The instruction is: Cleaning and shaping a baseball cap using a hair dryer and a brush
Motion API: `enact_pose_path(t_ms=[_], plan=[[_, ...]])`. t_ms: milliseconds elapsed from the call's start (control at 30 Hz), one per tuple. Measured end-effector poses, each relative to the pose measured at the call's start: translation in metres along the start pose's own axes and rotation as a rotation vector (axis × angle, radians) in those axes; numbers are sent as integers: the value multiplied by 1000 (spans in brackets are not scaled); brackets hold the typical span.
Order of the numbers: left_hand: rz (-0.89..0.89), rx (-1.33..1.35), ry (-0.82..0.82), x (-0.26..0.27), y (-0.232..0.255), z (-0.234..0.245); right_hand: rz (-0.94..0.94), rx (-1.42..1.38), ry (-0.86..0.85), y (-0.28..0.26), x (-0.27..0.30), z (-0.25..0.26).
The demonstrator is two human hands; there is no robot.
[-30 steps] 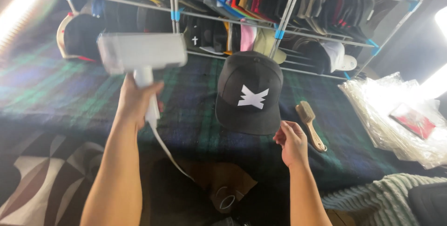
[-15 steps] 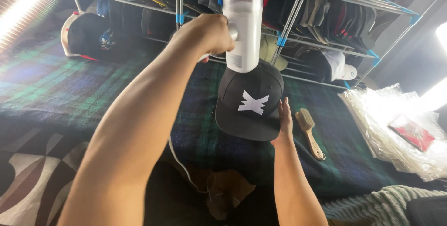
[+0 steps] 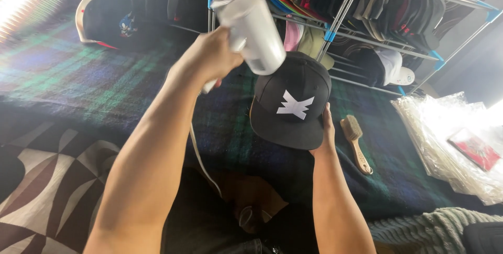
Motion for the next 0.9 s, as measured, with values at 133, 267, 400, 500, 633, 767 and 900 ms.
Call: enact_pose_path(t_ms=[133,267,400,500,633,767,900], plan=[[-102,242,248,39,-40,-57,67,-28,-103,5,-3,8],[136,598,248,36,-66,-95,49,-19,-77,1,8,-2],[202,662,195,-2,-83,-93,49,-16,-92,2,-2,1],[203,695,203,-13,-88,-88,61,-27,-96,2,-8,2],[232,716,165,7,-90,-95,41,-17,-64,8,-14,17],[225,599,148,0,-92,-86,32,-35,-51,17,-10,25],[206,204,215,5,-67,-52,40,-68,-83,10,-13,11]])
Point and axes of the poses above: each hand's wrist, its own x-axis away from the middle knuckle, its own z-axis out of the back of the hand, y = z × x, the point moved 1 cm from there along -x, towards the middle knuckle, and after that the axes turned 10 degrees about -y, right-handed, at the moved point
